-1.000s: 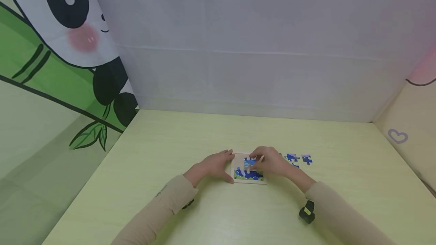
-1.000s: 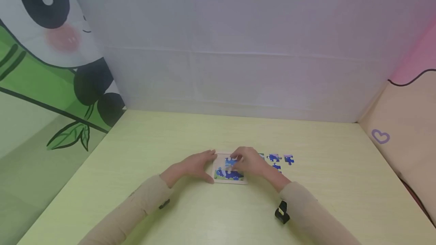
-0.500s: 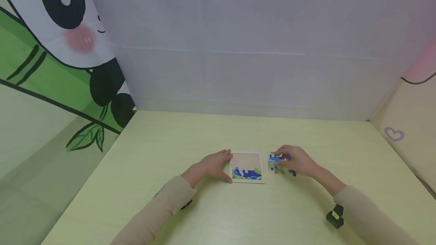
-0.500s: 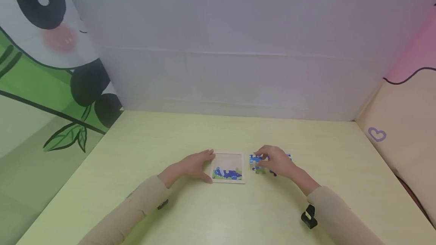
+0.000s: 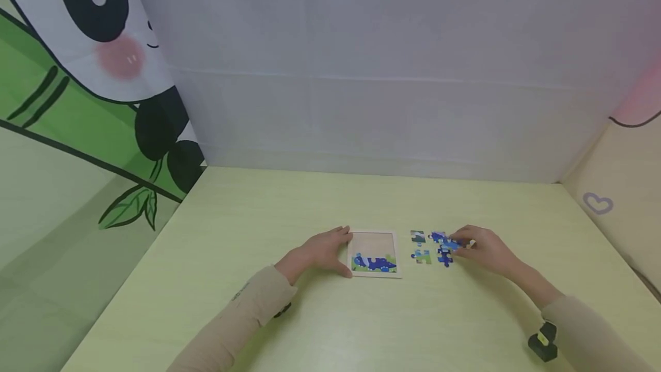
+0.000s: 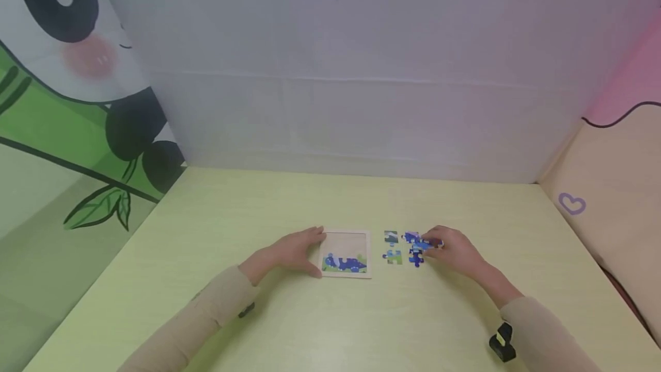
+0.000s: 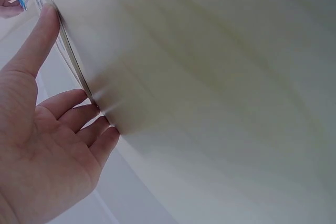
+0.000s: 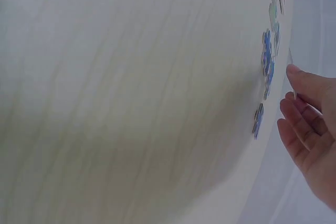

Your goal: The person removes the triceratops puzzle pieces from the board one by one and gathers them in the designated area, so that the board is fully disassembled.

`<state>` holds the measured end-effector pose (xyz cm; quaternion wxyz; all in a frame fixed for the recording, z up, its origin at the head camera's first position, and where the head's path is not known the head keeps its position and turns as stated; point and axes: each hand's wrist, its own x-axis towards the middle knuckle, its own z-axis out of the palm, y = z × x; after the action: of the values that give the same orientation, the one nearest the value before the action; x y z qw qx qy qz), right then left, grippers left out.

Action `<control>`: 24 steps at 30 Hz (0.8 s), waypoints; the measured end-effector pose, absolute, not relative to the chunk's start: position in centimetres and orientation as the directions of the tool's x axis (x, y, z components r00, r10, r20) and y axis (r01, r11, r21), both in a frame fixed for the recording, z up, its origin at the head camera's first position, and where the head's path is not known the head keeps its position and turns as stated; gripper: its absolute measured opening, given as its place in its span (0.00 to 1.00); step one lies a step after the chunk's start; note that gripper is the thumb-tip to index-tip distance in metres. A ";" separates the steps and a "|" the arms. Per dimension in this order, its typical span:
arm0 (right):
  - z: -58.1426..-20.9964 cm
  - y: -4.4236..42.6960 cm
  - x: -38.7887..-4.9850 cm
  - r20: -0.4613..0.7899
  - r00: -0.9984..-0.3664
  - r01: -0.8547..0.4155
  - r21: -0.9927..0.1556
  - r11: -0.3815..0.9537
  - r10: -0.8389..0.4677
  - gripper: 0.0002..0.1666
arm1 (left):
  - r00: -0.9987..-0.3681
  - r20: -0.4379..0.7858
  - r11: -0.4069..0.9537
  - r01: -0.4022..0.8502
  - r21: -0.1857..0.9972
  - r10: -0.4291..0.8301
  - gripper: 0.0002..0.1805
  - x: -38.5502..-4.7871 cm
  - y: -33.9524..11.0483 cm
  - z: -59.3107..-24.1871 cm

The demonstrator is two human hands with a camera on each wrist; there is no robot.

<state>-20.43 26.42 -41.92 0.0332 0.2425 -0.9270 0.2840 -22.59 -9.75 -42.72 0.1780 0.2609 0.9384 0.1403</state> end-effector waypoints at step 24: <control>-43.2 29.3 -19.6 0.108 -0.906 -0.403 -0.521 0.753 -0.409 0.15 | -0.795 -0.258 0.819 0.449 0.358 0.549 0.51 -22.8 -9.8 -42.9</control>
<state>-19.63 29.33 -43.24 -0.0062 0.2168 -0.9362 0.2766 -22.78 -9.81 -42.87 0.1778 0.2662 0.9369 0.1407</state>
